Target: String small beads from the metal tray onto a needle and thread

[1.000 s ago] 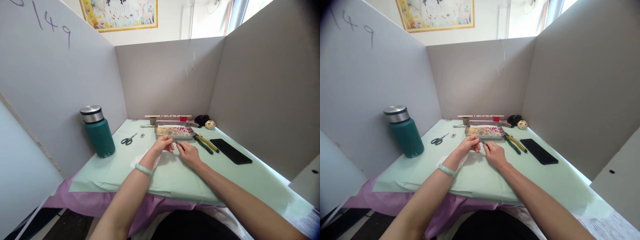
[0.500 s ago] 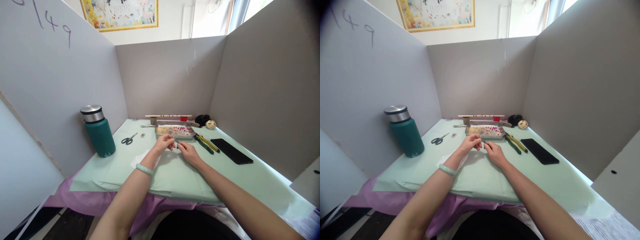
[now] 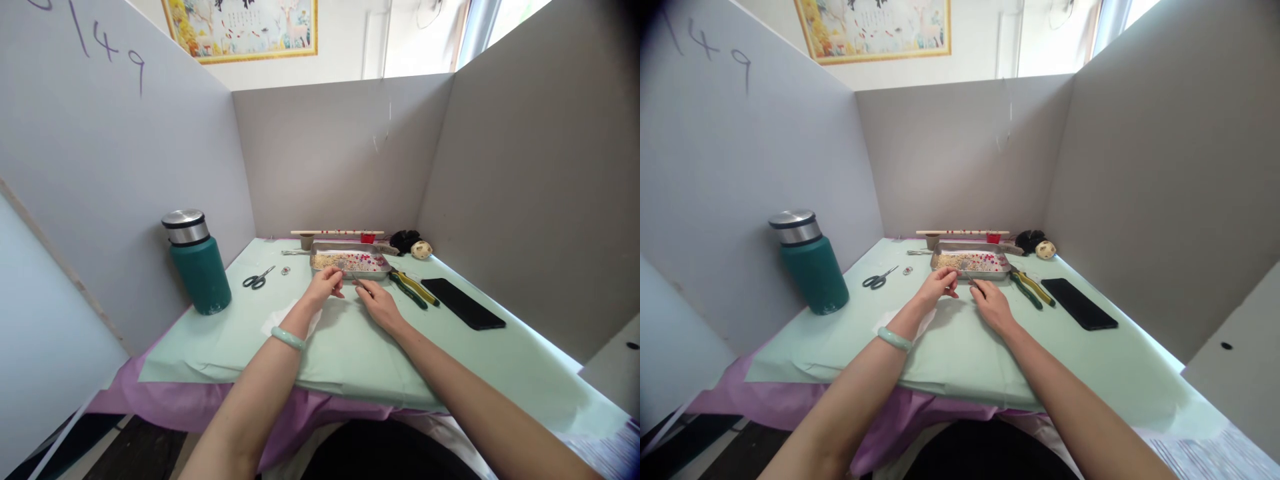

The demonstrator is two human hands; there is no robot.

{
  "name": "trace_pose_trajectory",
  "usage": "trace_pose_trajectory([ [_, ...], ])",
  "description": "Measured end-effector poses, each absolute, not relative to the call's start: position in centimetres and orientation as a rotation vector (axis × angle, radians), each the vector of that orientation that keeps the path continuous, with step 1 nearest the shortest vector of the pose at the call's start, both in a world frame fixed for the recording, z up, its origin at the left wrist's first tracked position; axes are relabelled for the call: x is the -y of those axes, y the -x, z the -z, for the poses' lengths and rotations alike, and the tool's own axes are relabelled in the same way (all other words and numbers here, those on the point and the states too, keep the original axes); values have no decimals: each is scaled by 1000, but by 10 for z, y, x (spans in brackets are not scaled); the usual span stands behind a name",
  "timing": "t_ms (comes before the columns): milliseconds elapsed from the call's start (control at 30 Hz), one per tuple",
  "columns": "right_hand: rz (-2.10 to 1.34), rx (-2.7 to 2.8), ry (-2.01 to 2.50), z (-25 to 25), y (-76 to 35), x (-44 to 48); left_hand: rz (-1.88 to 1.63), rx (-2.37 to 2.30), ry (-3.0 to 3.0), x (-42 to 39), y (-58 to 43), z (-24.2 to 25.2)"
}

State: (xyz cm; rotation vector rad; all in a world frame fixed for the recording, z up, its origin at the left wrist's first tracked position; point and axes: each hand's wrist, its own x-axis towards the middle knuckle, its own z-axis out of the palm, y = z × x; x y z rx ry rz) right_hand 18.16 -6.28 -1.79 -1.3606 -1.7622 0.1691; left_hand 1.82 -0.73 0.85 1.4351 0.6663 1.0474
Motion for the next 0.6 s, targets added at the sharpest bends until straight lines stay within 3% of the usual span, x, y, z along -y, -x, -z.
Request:
trace_pose_trajectory([
  [600,-10,1835,1476,19,-178,68,-1024,-560,-1438,7,-19,-6],
])
